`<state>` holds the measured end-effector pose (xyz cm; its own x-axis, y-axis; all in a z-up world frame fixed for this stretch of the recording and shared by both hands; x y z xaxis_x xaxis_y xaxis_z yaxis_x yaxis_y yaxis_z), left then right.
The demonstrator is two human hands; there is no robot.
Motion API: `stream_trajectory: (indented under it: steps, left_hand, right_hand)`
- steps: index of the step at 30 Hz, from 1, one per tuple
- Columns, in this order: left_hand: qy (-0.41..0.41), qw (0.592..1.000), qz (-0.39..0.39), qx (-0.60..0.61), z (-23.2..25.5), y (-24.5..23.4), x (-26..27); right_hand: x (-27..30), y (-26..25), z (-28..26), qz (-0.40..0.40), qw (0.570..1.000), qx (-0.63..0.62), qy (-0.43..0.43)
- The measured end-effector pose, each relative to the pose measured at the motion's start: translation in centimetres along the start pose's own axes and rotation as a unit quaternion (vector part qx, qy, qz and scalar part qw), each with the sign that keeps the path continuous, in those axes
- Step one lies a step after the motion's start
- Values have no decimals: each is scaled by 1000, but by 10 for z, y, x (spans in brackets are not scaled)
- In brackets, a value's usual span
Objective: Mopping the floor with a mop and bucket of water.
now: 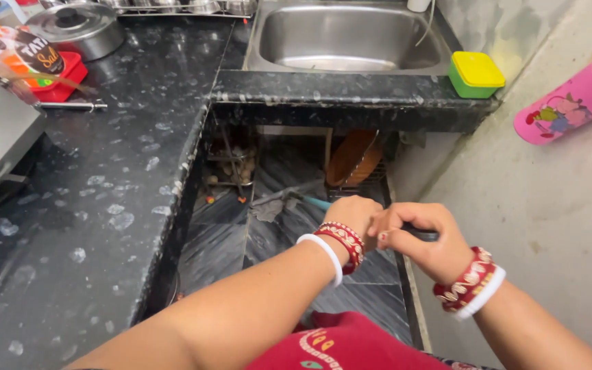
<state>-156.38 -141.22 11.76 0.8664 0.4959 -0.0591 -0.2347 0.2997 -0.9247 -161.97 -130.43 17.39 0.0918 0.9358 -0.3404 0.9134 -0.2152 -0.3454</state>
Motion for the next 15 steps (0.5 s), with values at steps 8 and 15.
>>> stream_trajectory:
  steps: [8, 15]
  left_hand:
    - [-44, 996, -44, 66, -1, 23, -18]
    - [18, 987, -29, 156, -16, 21, -93]
  right_hand:
    - [11, -13, 21, 52, 997, -49, 3]
    - [-35, -52, 45, 131, 988, -75, -21]
Point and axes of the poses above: each hand's wrist, its own x-axis away from the middle knuckle, its own y-axis out of the palm, z = x × y, the point moved 5 cm from there along -x, towards the middle knuckle, and after that the axes turned 6 degrees about -y, right-handed, at the moved point
